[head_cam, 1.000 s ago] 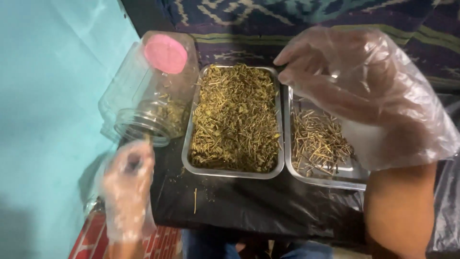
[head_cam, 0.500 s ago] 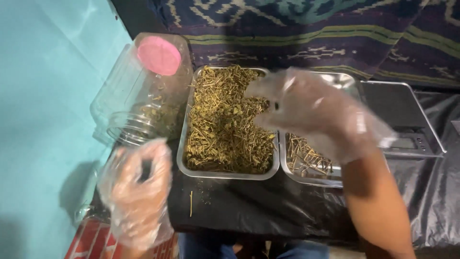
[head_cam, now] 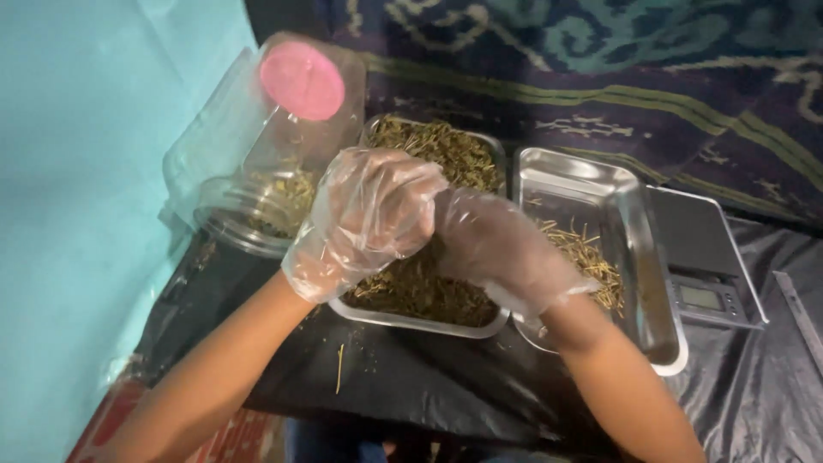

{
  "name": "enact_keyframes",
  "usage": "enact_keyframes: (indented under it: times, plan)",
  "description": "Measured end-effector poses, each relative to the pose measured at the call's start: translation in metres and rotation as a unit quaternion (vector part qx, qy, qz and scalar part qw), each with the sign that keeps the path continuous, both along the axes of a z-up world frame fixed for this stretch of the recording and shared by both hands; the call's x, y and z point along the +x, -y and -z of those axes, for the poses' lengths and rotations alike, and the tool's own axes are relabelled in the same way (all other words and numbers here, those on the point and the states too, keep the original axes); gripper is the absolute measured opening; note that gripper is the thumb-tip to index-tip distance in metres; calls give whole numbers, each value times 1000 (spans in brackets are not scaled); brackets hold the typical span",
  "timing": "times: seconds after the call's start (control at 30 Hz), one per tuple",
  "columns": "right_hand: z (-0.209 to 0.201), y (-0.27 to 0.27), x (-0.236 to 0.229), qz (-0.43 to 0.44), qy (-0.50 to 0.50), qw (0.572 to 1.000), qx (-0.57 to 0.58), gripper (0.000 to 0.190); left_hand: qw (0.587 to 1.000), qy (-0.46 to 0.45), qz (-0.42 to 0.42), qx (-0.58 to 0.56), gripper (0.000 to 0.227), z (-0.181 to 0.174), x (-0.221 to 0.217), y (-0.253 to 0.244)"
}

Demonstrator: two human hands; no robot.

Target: Sorting dried tea leaves and stems by hand, moving them between metal trays and a plastic jar for processing.

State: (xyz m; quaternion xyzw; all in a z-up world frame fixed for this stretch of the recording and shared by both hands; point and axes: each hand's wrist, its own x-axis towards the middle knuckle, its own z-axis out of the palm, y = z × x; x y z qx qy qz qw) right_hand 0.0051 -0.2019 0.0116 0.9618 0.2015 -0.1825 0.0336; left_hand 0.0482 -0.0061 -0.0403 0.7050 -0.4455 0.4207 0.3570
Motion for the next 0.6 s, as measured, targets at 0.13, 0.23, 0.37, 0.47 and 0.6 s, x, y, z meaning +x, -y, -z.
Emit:
enact_keyframes:
  times: [0.13,0.23,0.37,0.47,0.6]
  plan:
    - [-6,-3,5,-40,55,994,87,41,950,224,-205,-78,20,-3,-3,9]
    - [-14,2,5,-35,42,994,99,37,951,214,-185,-124,18,-4,1,10]
    - [-31,11,6,-15,33,991,131,30,953,209,-152,-159,18,-11,2,13]
    - [-32,25,-30,0,32,987,155,27,964,170,-129,-161,17,-12,-8,13]
    - [-52,29,-29,23,33,983,179,25,958,195,-166,-130,20,-9,-10,11]
